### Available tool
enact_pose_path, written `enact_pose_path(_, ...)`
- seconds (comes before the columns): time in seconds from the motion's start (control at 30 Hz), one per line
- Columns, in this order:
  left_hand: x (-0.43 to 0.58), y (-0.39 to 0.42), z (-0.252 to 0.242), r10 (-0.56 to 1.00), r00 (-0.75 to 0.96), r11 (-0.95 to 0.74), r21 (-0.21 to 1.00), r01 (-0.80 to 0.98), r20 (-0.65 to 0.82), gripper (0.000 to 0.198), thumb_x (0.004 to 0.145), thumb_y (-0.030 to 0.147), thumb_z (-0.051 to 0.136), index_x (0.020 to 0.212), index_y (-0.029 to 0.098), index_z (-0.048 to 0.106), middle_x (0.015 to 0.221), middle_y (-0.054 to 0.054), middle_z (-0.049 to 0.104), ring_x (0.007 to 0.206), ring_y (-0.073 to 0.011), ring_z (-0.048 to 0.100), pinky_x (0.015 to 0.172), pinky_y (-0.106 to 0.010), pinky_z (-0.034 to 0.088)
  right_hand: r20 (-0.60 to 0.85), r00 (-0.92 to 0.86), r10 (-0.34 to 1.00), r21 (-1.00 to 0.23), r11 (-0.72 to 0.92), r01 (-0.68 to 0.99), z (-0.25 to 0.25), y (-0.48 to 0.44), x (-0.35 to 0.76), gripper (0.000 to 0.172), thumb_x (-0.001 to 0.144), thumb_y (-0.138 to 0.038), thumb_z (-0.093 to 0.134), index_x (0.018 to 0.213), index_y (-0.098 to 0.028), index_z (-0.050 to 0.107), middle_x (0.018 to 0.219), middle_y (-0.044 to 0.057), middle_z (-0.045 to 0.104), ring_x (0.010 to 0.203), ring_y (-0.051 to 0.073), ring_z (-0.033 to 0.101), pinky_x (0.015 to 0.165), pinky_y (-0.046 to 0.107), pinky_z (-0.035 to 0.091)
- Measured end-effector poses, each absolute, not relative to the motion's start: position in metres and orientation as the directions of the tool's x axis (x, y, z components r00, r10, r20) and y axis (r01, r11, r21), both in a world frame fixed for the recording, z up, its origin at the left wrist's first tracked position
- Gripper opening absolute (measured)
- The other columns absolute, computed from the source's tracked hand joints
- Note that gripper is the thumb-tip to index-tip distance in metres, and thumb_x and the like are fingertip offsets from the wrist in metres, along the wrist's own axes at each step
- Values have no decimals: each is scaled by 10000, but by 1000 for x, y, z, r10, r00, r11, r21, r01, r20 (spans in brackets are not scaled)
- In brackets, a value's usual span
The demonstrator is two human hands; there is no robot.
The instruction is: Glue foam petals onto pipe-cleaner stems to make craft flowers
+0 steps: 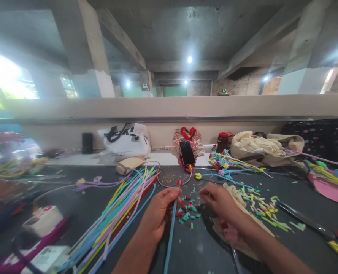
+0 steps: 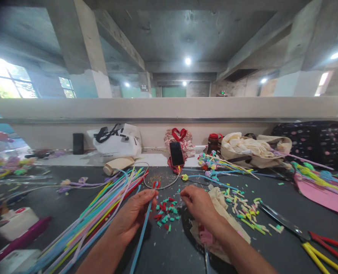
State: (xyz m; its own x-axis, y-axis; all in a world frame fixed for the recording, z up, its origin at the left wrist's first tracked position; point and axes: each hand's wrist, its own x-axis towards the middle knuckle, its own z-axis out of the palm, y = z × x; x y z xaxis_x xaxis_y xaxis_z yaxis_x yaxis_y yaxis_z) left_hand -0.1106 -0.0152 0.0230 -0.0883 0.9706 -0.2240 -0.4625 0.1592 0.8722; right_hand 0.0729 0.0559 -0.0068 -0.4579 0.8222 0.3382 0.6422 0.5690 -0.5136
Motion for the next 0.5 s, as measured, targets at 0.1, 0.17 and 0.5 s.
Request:
enact_pose_path(0.1,-111,-15,21,975,-107,128,888,-441,-194,125,624,235,642,697,142,601,563,13,605,460,-85,546,447,-184,438,335,-499,799,-492,600,631,-7,54,71,144,737,-190,480,748,-202,622,755,32,629,711,164,561,630,242,362)
enact_pose_path(0.17,-113,-14,19,973,-86,156,885,-440,-214,123,630,239,641,704,149,600,596,7,626,487,-94,567,496,-208,461,322,-518,792,-487,608,627,-7,52,70,150,750,-200,465,733,-199,614,721,26,625,676,158,556,605,239,357)
enact_pose_path(0.5,-122,-10,16,986,-71,102,876,-472,-154,81,669,226,606,706,155,598,524,16,601,647,-137,616,562,-216,479,311,-531,789,-414,615,671,-2,40,65,305,801,-218,352,521,-181,464,461,-45,393,437,98,365,450,216,232)
